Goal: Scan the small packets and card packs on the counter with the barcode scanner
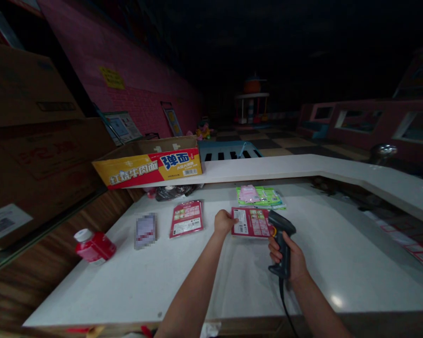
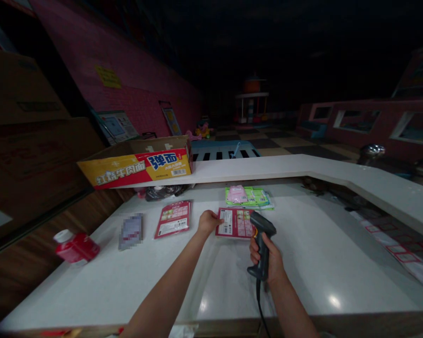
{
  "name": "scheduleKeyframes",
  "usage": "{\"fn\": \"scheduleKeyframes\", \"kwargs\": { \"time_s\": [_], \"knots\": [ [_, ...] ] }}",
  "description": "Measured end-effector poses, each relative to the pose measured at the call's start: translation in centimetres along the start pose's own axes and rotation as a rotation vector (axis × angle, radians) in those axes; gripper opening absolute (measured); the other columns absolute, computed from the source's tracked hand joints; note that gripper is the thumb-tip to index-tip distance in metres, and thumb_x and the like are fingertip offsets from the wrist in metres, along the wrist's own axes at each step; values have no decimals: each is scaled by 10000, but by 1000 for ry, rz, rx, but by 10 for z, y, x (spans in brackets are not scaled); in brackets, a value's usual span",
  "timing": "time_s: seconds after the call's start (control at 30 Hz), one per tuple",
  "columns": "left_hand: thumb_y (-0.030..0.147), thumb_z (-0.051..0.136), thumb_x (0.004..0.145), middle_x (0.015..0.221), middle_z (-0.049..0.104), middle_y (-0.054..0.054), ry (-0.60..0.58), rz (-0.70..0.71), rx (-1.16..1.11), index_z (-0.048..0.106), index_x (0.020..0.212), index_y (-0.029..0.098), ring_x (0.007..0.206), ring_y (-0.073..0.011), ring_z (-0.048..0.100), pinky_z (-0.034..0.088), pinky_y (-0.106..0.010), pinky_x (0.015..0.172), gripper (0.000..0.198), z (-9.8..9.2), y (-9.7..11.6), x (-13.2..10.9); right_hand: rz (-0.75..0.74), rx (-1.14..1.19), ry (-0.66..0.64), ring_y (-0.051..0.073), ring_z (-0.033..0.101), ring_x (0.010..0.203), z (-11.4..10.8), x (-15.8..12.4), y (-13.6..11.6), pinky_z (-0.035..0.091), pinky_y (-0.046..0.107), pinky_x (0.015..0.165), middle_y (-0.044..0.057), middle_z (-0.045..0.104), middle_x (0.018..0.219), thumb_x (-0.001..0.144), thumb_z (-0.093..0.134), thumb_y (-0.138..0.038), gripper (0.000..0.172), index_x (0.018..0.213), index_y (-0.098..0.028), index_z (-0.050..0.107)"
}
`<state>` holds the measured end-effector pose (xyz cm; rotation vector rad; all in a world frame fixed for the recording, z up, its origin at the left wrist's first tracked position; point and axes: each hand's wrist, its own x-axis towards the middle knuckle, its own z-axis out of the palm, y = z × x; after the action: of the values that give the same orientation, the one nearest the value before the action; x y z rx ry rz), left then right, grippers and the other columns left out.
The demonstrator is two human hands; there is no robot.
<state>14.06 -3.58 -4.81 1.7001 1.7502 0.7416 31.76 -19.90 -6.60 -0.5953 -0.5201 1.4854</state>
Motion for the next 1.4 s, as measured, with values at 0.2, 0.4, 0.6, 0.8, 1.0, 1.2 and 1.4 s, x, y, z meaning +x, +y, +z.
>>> {"fn": "scheduleKeyframes", "kwargs": {
  "time_s": [0.2, 0.4, 0.6, 0.8, 1.0, 1.2, 1.4],
  "knots": [
    [339, 845, 526, 556, 626, -7, -362, -15, -611, 644, 637, 140, 486, -102, 527, 347, -207, 479, 304, -14, 0, -8, -5, 78, -82, 61, 176, 394, 0, -4, 0, 297, 169, 330, -60, 376, 566, 787, 662, -502, 308, 742, -215, 559],
    [396, 840, 509, 570, 583, 32, -335, 111, -900, 580, 649, 151, 482, -51, 461, 338, -177, 482, 384, -28, -12, -14, 15, 104, -189, 48, 159, 374, -3, -10, 2, 274, 151, 311, -74, 362, 557, 782, 660, -530, 352, 887, -196, 620],
    [393, 871, 522, 801, 690, -27, -74, 20, -1221, 629, 818, 154, 666, -102, 605, 480, -225, 624, 451, -22, -36, -30, 47, 70, -187, 48, 211, 365, -4, -12, 4, 290, 155, 306, -69, 386, 574, 781, 666, -529, 364, 930, -201, 616],
    [350, 894, 515, 870, 720, -30, 112, 49, -1410, 664, 887, 164, 837, -160, 677, 559, -337, 813, 475, -11, -56, -42, 99, -29, -182, 46, 295, 347, -7, -10, 8, 316, 163, 308, -57, 453, 572, 778, 677, -532, 366, 931, -204, 621],
    [369, 877, 550, 981, 734, -77, 175, 103, -1431, 673, 966, 149, 920, -198, 686, 560, -353, 856, 513, -3, -60, -40, 94, -348, -54, 67, 417, 338, 21, -12, 17, 357, 183, 319, -47, 550, 559, 772, 687, -560, 397, 916, -199, 605],
    [406, 859, 564, 1028, 730, -98, 206, 83, -1402, 662, 1015, 148, 944, -217, 686, 555, -349, 848, 556, 0, -61, -39, 45, -633, 80, 93, 461, 322, 65, -14, 27, 372, 199, 294, -51, 566, 509, 688, 744, -581, 446, 860, -196, 598],
    [367, 866, 553, 986, 735, -76, 215, 83, -1451, 668, 984, 156, 888, -194, 692, 559, -328, 817, 519, 1, -63, -38, 17, -754, 89, 109, 469, 318, 78, -17, 33, 380, 222, 302, -32, 517, 427, 694, 705, -628, 481, 593, -194, 527]
  ]
}}
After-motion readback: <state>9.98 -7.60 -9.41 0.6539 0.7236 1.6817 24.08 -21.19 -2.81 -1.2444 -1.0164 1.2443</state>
